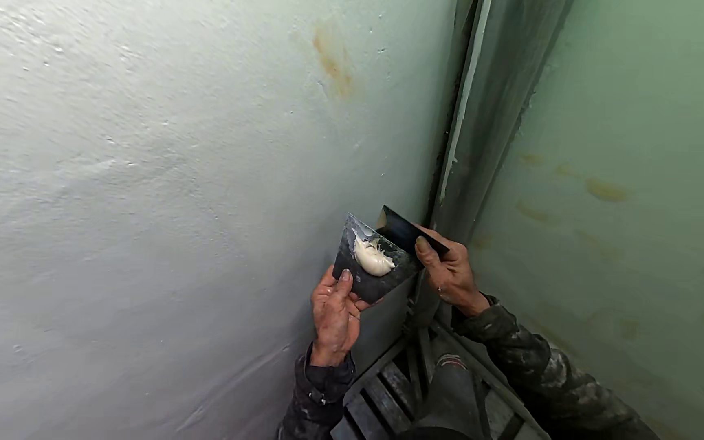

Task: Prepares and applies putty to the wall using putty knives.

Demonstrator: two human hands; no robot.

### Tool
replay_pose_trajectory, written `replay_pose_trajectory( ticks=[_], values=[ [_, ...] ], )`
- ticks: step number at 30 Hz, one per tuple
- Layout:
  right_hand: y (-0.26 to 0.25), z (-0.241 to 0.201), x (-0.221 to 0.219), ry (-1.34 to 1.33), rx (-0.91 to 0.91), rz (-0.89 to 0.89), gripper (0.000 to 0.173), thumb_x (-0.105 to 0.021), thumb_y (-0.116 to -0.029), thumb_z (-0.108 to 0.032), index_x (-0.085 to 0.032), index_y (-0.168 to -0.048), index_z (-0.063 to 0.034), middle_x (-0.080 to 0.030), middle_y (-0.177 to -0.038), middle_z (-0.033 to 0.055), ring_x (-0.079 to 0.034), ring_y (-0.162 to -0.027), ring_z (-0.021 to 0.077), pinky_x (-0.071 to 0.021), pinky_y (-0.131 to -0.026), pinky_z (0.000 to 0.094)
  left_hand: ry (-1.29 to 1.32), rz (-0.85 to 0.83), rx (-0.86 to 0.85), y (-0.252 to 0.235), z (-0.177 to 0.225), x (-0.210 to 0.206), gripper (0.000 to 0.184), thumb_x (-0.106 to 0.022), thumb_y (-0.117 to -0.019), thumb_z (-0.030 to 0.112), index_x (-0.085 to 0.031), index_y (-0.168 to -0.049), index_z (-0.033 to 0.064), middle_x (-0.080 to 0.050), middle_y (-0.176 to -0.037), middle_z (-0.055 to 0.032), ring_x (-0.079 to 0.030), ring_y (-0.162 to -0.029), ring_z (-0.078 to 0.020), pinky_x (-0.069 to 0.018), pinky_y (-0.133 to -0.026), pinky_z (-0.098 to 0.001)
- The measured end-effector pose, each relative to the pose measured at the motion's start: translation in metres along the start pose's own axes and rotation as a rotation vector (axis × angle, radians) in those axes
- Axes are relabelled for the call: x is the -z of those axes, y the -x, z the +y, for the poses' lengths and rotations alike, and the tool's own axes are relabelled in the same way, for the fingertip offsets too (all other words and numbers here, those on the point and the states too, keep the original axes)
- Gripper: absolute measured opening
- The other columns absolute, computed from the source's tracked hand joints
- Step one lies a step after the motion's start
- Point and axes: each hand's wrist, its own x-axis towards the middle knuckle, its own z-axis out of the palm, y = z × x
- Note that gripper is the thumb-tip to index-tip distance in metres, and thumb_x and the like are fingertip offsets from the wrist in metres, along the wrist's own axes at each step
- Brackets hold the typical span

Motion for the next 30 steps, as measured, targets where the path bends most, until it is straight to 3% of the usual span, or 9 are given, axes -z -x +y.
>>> replay_pose_trajectory(
  ticks=[3,7,10,12,14,15,18,21,30],
  values=[
    [0.003,0.001,0.003,0.137,0.053,-0.105,0.033,-0.050,-0.1073,-0.014,-0.065,-0.131,0.0037,-0.075,-0.111,0.0056,-0.068,-0.098,-0.0003,-0.0566,-0.090,0.0198,0.005,-0.006,0.002,-0.001,-0.002,0.007,0.028,-0.036,-0.1084,0.004,-0.052,-0.130,-0.0029,-0.073,-0.101,-0.0199,-0.076,-0.082,-0.0327,-0.0650,-0.069,-0.0513],
    [0.009,0.007,0.009,0.243,0.004,-0.264,0.035,-0.047,-0.1087,-0.018,-0.068,-0.128,0.0021,-0.072,-0.089,0.0044,-0.063,-0.079,-0.0028,-0.0539,-0.076,0.0167,0.003,-0.023,0.004,-0.003,0.006,0.017,0.026,-0.037,-0.1079,0.003,-0.053,-0.128,-0.0016,-0.073,-0.099,-0.0184,-0.076,-0.081,-0.0317,-0.0649,-0.069,-0.0510],
    [0.007,0.005,0.019,0.377,-0.041,-0.385,0.037,-0.044,-0.1098,-0.024,-0.072,-0.116,-0.0001,-0.068,-0.078,0.0035,-0.061,-0.070,0.0013,-0.0520,-0.069,0.0211,-0.018,-0.075,-0.031,-0.005,0.013,0.026,0.029,-0.037,-0.1073,0.003,-0.052,-0.131,-0.0019,-0.074,-0.101,-0.0183,-0.076,-0.083,-0.0315,-0.0650,-0.072,-0.0511],
    [0.005,-0.001,0.026,0.442,-0.095,-0.196,0.035,-0.047,-0.1079,-0.025,-0.073,-0.108,-0.0024,-0.067,-0.076,0.0010,-0.062,-0.069,0.0020,-0.0542,-0.066,0.0245,-0.063,-0.091,-0.117,-0.007,0.013,0.032,0.029,-0.038,-0.1064,0.002,-0.053,-0.131,-0.0033,-0.074,-0.101,-0.0171,-0.076,-0.084,-0.0304,-0.0651,-0.074,-0.0508],
    [0.001,-0.014,0.022,0.366,-0.222,0.138,0.030,-0.047,-0.1080,-0.023,-0.070,-0.103,-0.0052,-0.066,-0.078,-0.0031,-0.063,-0.071,0.0009,-0.0562,-0.067,0.0241,-0.138,-0.101,-0.252,-0.010,0.007,0.040,0.029,-0.042,-0.1051,0.001,-0.056,-0.129,-0.0041,-0.074,-0.102,-0.0137,-0.076,-0.085,-0.0269,-0.0653,-0.076,-0.0483],
    [0.000,-0.023,0.013,0.212,-0.335,0.296,0.029,-0.045,-0.1091,-0.023,-0.069,-0.102,-0.0080,-0.068,-0.082,-0.0034,-0.067,-0.075,0.0033,-0.0593,-0.070,0.0259,-0.192,-0.105,-0.339,-0.013,0.002,0.044,0.028,-0.044,-0.1045,0.001,-0.058,-0.128,-0.0043,-0.075,-0.103,-0.0111,-0.076,-0.086,-0.0240,-0.0655,-0.077,-0.0454],
    [0.007,-0.045,-0.024,-0.472,-0.764,0.560,0.034,-0.038,-0.1118,-0.029,-0.061,-0.120,-0.0053,-0.071,-0.101,0.0116,-0.072,-0.092,0.0212,-0.0627,-0.079,0.0408,-0.345,-0.100,-0.587,-0.018,-0.012,0.052,0.028,-0.049,-0.1023,0.000,-0.061,-0.127,-0.0062,-0.075,-0.104,-0.0046,-0.075,-0.088,-0.0158,-0.0654,-0.078,-0.0378],
    [0.018,-0.051,-0.056,-0.811,-1.018,0.687,0.036,-0.036,-0.1121,-0.031,-0.055,-0.124,-0.0036,-0.069,-0.102,0.0168,-0.073,-0.086,0.0253,-0.0642,-0.071,0.0407,-0.511,-0.094,-0.768,-0.015,-0.014,0.049,0.024,-0.053,-0.1010,-0.001,-0.063,-0.120,-0.0123,-0.075,-0.103,-0.0033,-0.073,-0.089,-0.0063,-0.0636,-0.081,-0.0292],
    [0.016,-0.063,-0.068,-1.059,-0.912,0.769,0.035,-0.037,-0.1115,-0.030,-0.056,-0.124,-0.0040,-0.069,-0.103,0.0171,-0.074,-0.086,0.0239,-0.0646,-0.070,0.0370,-0.836,-0.333,-0.975,-0.022,-0.021,0.067,0.027,-0.050,-0.1026,-0.001,-0.068,-0.118,-0.0119,-0.075,-0.112,-0.0160,-0.072,-0.107,-0.0127,-0.0567,-0.099,-0.0298]
  ],
)
